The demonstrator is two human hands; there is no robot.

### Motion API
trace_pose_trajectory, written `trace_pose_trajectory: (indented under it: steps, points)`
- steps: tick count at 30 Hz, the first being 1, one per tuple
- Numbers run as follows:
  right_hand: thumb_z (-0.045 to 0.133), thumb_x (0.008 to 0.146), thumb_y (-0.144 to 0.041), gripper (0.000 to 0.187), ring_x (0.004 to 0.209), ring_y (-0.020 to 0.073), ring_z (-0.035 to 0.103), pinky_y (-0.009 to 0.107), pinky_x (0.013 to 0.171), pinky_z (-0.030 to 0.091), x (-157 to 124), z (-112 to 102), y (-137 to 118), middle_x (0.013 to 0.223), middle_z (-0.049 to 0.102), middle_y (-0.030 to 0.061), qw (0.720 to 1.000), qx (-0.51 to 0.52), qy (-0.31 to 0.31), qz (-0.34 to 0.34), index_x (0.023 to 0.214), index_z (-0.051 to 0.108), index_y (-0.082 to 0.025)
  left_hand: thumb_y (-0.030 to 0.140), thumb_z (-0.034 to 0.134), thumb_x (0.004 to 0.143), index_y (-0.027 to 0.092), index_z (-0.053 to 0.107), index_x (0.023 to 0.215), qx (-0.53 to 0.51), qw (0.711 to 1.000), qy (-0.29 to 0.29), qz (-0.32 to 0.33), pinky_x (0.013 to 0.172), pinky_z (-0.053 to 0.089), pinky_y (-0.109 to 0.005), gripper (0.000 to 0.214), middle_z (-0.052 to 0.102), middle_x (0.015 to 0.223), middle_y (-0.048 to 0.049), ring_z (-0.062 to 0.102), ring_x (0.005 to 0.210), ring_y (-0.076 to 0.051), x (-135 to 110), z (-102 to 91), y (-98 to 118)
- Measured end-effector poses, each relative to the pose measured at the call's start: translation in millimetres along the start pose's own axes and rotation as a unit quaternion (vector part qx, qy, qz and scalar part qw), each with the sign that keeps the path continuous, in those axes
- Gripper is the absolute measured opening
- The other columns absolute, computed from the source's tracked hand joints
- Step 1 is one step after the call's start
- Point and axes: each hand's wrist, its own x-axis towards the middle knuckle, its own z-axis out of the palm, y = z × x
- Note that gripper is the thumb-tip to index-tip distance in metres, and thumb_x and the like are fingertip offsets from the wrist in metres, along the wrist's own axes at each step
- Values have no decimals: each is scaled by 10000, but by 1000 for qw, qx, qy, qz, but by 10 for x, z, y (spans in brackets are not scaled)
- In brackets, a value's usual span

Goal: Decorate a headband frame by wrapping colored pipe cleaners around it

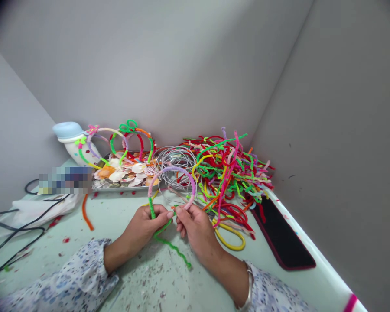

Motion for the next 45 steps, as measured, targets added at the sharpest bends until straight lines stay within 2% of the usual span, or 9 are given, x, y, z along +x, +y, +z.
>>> trace_pose_trajectory:
  steps: [10, 13, 19, 23, 30, 37, 45]
  points:
    - [631, 788, -516, 358, 462, 82, 460, 215, 458, 343, -4, 4, -28, 550, 539, -44, 1000, 3, 4, -1, 725, 570, -169, 398, 651, 772, 135, 603, 652, -16, 1000, -16, 1, 505, 296, -211, 293, 513, 544, 32, 395, 505, -84, -20, -7, 23]
    - [626, 792, -518, 364, 458, 79, 457, 212, 461, 345, -5, 5, -26, 545, 537, -45, 1000, -2, 5, -3, 704, 558, -172, 380, 651, 775, 137, 598, 651, -5, 1000, -6, 7, 500, 298, -208, 278, 505, 536, 38, 388, 497, -81, -25, 6, 22]
    - [590, 828, -518, 376, 465, 77, 455, 204, 463, 346, 3, -5, 15, 546, 548, -34, 1000, 3, 1, -7, 683, 552, -174, 328, 613, 817, 141, 588, 637, 32, 998, 6, 44, 505, 301, -210, 260, 484, 516, 41, 390, 498, -85, -52, 29, 13]
    - [596, 824, -519, 377, 463, 75, 452, 200, 457, 342, 1, -6, 29, 545, 548, -31, 1000, 6, 0, -8, 682, 557, -172, 285, 581, 846, 147, 618, 677, 64, 994, 6, 88, 564, 353, -214, 222, 569, 576, 23, 469, 550, -101, -78, 29, 28]
    - [598, 826, -518, 377, 454, 66, 449, 189, 439, 330, -7, -6, 42, 551, 550, -32, 1000, 15, -7, -5, 690, 556, -169, 215, 554, 867, 162, 655, 699, 176, 969, 34, 171, 619, 383, -207, 203, 624, 655, 13, 522, 607, -104, -120, 26, 48]
    - [624, 813, -509, 372, 468, 62, 453, 179, 457, 350, 0, 9, 23, 557, 540, -37, 999, 53, 1, -1, 687, 549, -168, 173, 548, 861, 171, 653, 789, 181, 963, 35, 199, 677, 423, -202, 128, 657, 748, 1, 572, 695, -116, -148, 42, 78]
    - [633, 810, -501, 383, 457, 56, 453, 168, 445, 348, -9, 24, 11, 541, 544, -33, 997, 70, 0, 10, 656, 549, -161, 148, 563, 845, 165, 650, 848, 210, 950, 71, 220, 684, 441, -205, 88, 658, 755, -5, 582, 696, -116, -157, 53, 54]
